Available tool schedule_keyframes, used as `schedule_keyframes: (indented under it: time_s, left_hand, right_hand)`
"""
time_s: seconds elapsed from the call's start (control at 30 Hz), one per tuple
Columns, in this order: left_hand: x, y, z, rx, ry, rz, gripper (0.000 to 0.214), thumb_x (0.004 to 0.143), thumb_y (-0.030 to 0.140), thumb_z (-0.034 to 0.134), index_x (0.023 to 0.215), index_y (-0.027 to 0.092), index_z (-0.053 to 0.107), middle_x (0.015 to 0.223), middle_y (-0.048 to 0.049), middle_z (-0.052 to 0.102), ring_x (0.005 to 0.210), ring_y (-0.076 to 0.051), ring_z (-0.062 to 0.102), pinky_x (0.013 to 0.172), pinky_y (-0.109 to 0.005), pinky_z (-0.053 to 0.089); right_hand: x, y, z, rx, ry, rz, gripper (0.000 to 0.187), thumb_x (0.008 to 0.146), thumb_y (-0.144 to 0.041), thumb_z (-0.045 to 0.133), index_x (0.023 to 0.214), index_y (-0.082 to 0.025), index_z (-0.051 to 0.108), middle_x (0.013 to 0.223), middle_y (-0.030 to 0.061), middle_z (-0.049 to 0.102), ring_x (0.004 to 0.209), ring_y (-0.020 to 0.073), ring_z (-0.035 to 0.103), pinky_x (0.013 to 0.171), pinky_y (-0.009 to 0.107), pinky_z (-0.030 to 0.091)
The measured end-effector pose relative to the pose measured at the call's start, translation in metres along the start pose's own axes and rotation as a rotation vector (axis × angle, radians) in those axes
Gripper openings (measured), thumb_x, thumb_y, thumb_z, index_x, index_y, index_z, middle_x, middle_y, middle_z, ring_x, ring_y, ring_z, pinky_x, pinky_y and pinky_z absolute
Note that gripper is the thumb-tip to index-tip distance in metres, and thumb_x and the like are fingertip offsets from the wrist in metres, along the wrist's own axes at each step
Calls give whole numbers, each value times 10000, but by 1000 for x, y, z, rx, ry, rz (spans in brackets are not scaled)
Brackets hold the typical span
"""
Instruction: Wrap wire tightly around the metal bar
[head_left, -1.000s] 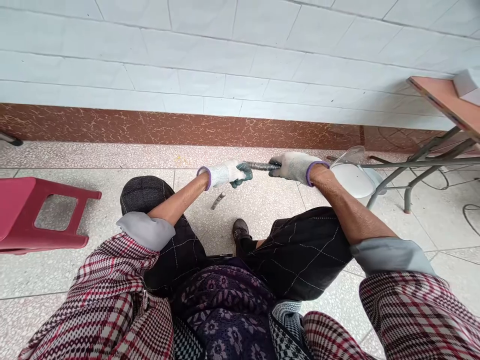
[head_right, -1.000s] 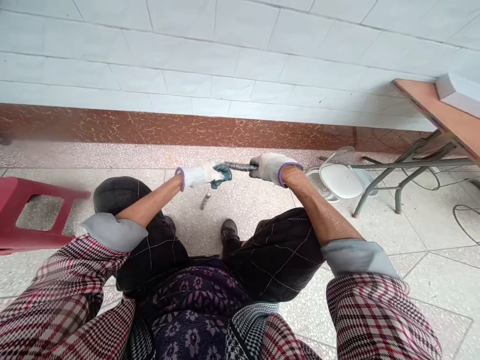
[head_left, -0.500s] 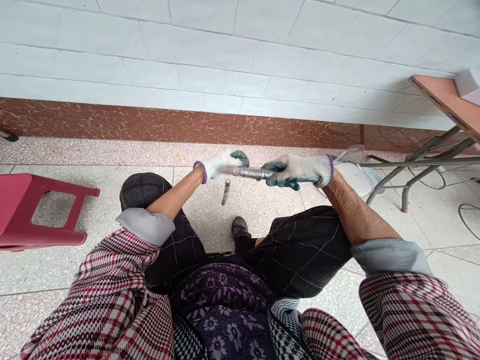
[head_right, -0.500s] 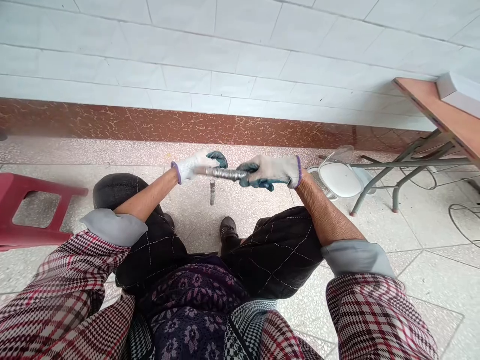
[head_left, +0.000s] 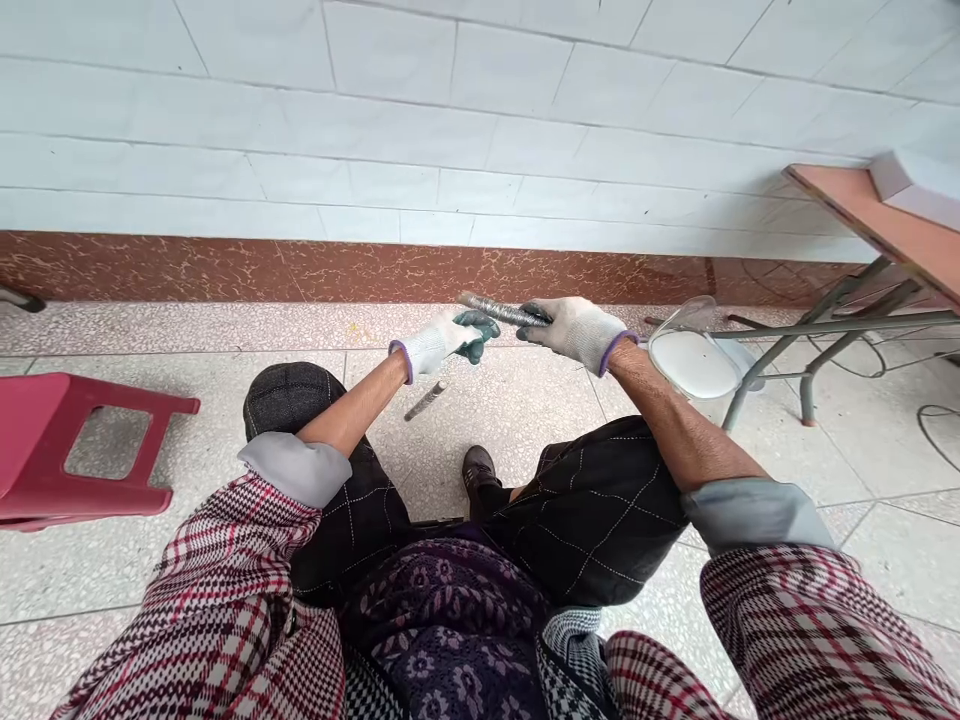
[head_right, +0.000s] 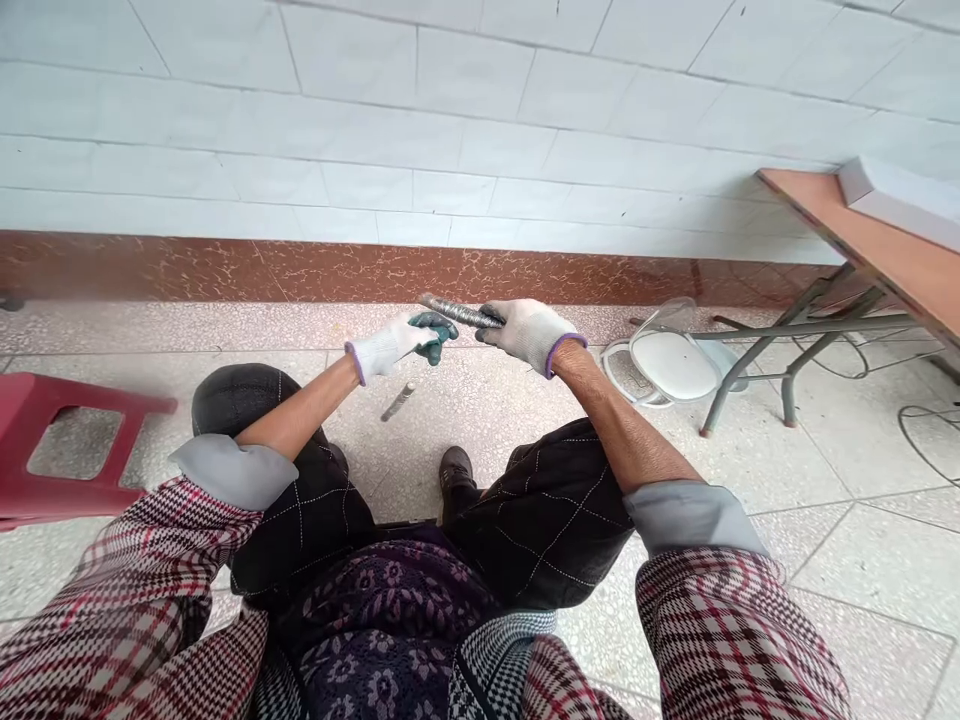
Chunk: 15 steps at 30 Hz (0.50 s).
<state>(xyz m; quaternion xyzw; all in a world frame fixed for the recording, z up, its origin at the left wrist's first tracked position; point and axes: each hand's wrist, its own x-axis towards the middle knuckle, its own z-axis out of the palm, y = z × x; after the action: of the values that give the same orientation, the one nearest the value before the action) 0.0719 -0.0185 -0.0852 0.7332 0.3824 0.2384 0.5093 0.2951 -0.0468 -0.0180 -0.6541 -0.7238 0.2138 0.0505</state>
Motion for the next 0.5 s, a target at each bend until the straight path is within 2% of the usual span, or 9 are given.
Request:
schedule_keyframes:
  time_s: [0.1, 0.17, 0.23, 0.3, 0.4, 0.47, 0.5]
  left_hand:
    - [4, 3, -4, -256, -12, -10, 243, 941, 52, 480, 1002, 135, 700, 654, -16, 586, 572, -119, 565, 656, -293, 546]
    - [5, 3, -6, -423, -15, -43, 228, 902, 30, 489, 932, 133, 691, 598, 17, 523, 509, -109, 491, 615, -301, 530]
    - [5, 3, -9, -419, 32, -48, 171, 887, 53, 545, 845, 146, 682, 598, 21, 509, 504, -103, 459, 574, -289, 489]
    - [2, 3, -12, -327, 77, -33, 135, 863, 72, 616, 781, 156, 682, 634, 5, 535, 547, -103, 481, 570, -278, 456]
    - [-6, 4, -17, -218, 7, -32, 91, 842, 100, 686, 805, 173, 726, 741, -41, 619, 686, -135, 574, 629, -286, 460]
    - [-11, 5, -18, -181, -42, -54, 78, 824, 115, 717, 812, 188, 743, 785, -66, 651, 769, -175, 613, 652, -302, 463]
    - [-13, 5, -18, -167, -54, -67, 76, 808, 120, 731, 798, 194, 743, 780, -73, 655, 795, -198, 624, 653, -310, 463]
  right_hand:
    - [-8, -7, -6, 321, -3, -24, 202, 869, -317, 705, 1010, -173, 692, 639, -36, 512, 498, 100, 463, 428, 239, 393]
    - [-15, -11, -7, 519, -59, -68, 219, 855, -339, 709, 977, -160, 679, 626, -41, 488, 472, 87, 430, 379, 224, 366]
    - [-20, -13, -7, 629, -148, -96, 257, 834, -356, 725, 985, -152, 682, 614, -47, 488, 459, 83, 425, 354, 215, 357]
    - [-23, -13, -5, 658, -278, -103, 317, 810, -361, 742, 1038, -147, 696, 605, -55, 499, 435, 79, 420, 340, 211, 358]
    - [-23, -9, -4, 590, -496, -107, 336, 784, -348, 767, 1049, -149, 717, 598, -61, 515, 416, 68, 418, 339, 198, 358]
    - [-23, -5, -3, 517, -575, -101, 271, 775, -337, 785, 969, -158, 725, 593, -56, 525, 424, 67, 429, 344, 191, 351]
    - [-24, -3, -2, 480, -576, -97, 251, 769, -338, 803, 931, -163, 725, 589, -51, 534, 432, 70, 437, 347, 191, 346]
